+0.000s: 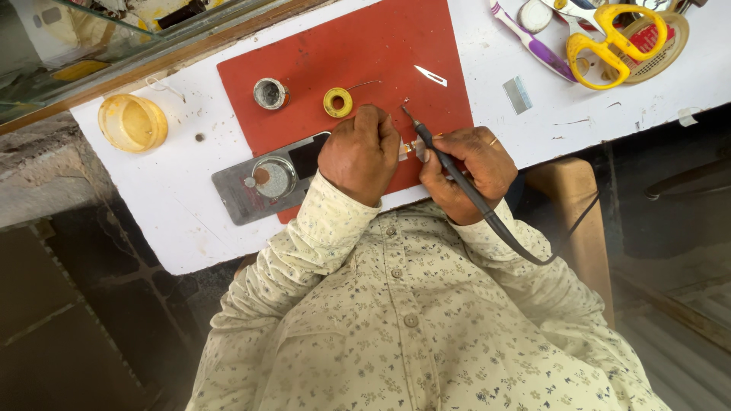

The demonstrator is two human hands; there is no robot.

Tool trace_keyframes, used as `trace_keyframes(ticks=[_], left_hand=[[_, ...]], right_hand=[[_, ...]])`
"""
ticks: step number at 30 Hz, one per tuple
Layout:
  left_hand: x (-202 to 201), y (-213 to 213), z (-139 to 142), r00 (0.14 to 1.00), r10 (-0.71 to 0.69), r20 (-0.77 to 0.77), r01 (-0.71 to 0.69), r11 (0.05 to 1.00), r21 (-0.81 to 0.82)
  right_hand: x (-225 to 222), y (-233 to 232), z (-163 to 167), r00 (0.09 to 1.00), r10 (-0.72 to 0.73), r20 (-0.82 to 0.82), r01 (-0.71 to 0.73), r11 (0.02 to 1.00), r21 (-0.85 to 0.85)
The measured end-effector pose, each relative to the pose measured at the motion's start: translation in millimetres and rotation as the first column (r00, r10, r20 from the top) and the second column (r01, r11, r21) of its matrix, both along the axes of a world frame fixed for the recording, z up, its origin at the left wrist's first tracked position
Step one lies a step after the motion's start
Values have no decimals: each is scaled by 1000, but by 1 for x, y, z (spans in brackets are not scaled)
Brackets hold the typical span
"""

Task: The person solders a small orange flex cable component taped to a red mat on the workbench, holding a soldering iron in one hand and feeding solder wire with the other. They reposition the component and continue applying the iron to its contacts, then set the iron down and move their hands away at the end.

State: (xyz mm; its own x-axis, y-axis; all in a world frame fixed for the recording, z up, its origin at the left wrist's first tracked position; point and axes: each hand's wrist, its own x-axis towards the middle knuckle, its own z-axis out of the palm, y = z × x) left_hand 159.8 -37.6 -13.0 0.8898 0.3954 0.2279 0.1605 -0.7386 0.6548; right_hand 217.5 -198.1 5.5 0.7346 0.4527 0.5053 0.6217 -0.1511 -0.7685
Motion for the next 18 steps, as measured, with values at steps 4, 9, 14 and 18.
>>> trace_keyframes(ticks=[4,9,14,18], left_hand=[[0,0,0,1000,-4,-18,4,1000,-20],[1,0,-1,1000,2,14,-2,1000,16],[0,-1,0,1000,14,10,-14,1000,7],[-1,-1,0,999,12,-42,-13,999,-35]], right_hand=[[0,0,0,1000,11,18,-10,1000,-16],[0,0,0,999,-10,53,12,999,-38],[0,-1,0,1000,-6,25,7,999,-42],[0,-1,-1,998,-12,56,14,999,-45]])
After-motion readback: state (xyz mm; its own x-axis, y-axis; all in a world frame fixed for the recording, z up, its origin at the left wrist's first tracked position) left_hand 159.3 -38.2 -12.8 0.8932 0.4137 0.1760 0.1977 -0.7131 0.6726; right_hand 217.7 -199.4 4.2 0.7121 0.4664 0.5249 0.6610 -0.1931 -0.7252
